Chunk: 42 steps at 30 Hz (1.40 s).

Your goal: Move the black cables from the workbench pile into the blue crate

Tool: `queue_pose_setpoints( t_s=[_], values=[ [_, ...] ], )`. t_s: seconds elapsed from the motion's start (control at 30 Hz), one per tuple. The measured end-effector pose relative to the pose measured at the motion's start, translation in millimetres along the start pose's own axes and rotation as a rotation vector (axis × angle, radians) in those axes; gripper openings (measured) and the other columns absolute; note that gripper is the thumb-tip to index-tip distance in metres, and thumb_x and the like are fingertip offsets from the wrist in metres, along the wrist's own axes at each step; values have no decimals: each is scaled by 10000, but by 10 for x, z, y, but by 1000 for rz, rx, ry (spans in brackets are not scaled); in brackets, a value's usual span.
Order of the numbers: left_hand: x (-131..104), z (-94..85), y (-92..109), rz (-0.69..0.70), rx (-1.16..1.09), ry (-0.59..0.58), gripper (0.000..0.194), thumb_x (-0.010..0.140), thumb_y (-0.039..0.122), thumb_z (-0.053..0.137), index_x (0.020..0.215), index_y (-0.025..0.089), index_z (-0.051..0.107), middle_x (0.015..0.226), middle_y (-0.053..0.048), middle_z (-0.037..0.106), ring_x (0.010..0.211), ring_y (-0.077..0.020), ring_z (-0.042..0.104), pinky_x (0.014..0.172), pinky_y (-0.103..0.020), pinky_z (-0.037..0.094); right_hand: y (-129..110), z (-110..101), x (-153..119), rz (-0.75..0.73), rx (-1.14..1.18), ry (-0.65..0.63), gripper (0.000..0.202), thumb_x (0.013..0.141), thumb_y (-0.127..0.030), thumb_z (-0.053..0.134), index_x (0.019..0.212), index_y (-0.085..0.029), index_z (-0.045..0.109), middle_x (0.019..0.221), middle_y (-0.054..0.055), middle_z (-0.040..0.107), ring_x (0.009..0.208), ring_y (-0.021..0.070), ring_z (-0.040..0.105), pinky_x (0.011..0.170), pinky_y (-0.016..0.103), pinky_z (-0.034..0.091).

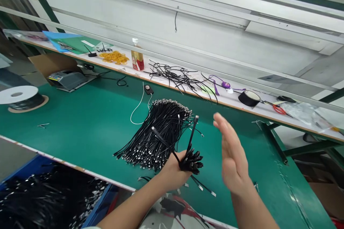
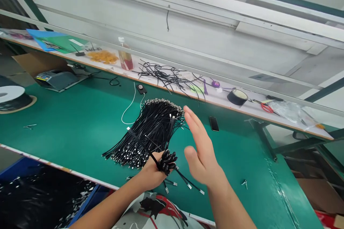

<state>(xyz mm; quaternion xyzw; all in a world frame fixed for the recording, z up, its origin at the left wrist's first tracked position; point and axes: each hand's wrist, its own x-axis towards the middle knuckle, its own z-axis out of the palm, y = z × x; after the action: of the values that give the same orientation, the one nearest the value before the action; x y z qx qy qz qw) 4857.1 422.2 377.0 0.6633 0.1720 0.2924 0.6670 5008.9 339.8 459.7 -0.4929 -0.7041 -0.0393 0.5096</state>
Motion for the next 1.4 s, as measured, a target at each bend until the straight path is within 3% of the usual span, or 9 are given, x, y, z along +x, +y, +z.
queue_pose_setpoints(
  t_s=[0.17,0.33,0.5,0.67,0.83,1.03,1.13,1.3,1.4],
  values=[
    [-48,18,-26,-44,43,-61,180,721,208,700,664,201,530,578,36,485,543,-117,455,483,-243,346,89,-54,291,48,6,-201,511,1081,-392,387,1587,-316,376,1638,60,421,1518,278,389,1228,526,420],
    [-84,-37,-90,10,115,17,175,742,198,677,690,194,510,616,45,465,591,-102,384,525,-238,324,83,78,98,1,90,-261,500,1090,-397,345,1572,-283,410,1595,82,484,1477,268,455,1206,492,458],
    [-88,-30,-136,-2,9,78,178,720,141,690,767,197,528,661,48,478,605,-97,399,549,-226,355,144,244,-2,240,261,15,355,1062,-241,470,1398,-290,575,1234,83,734,1052,202,740,882,377,656],
    [-95,12,-147,27,-43,45,203,717,114,736,826,191,583,705,21,566,630,-105,485,568,-213,392,169,222,59,370,363,151,186,1046,-239,528,1223,-271,572,804,-16,710,620,104,648,582,241,575],
    [-161,27,-107,81,-107,22,345,874,384,716,1159,190,714,756,-30,658,591,-117,532,568,-245,452,160,189,16,351,301,156,161,1042,-227,532,1197,-271,546,753,-31,685,586,96,597,538,220,511],
    [-246,18,-183,89,-176,72,620,938,665,556,1396,253,625,1085,-138,769,651,-170,679,579,-301,552,128,248,-30,214,243,257,253,1010,-126,559,1209,-282,564,873,-17,731,640,87,631,572,219,538],
    [-266,17,-238,176,-206,154,575,957,658,528,1382,281,615,1145,-134,771,737,-207,735,662,-351,614,114,284,-25,212,213,344,263,1001,-108,566,1207,-271,568,889,-11,729,653,88,641,568,220,536],
    [-294,10,-277,269,-208,278,325,1020,497,522,1137,241,686,939,-63,776,574,-125,679,512,-236,542,122,353,-31,229,238,284,243,1010,-125,550,1207,-268,551,867,-10,723,677,112,670,546,236,536],
    [-288,1,-234,325,-150,366,315,1042,455,491,1099,226,699,847,-45,762,635,-127,700,588,-230,574,155,380,-47,247,213,293,237,1009,-135,554,1207,-266,556,854,-10,715,668,118,668,537,242,525]
  ],
)
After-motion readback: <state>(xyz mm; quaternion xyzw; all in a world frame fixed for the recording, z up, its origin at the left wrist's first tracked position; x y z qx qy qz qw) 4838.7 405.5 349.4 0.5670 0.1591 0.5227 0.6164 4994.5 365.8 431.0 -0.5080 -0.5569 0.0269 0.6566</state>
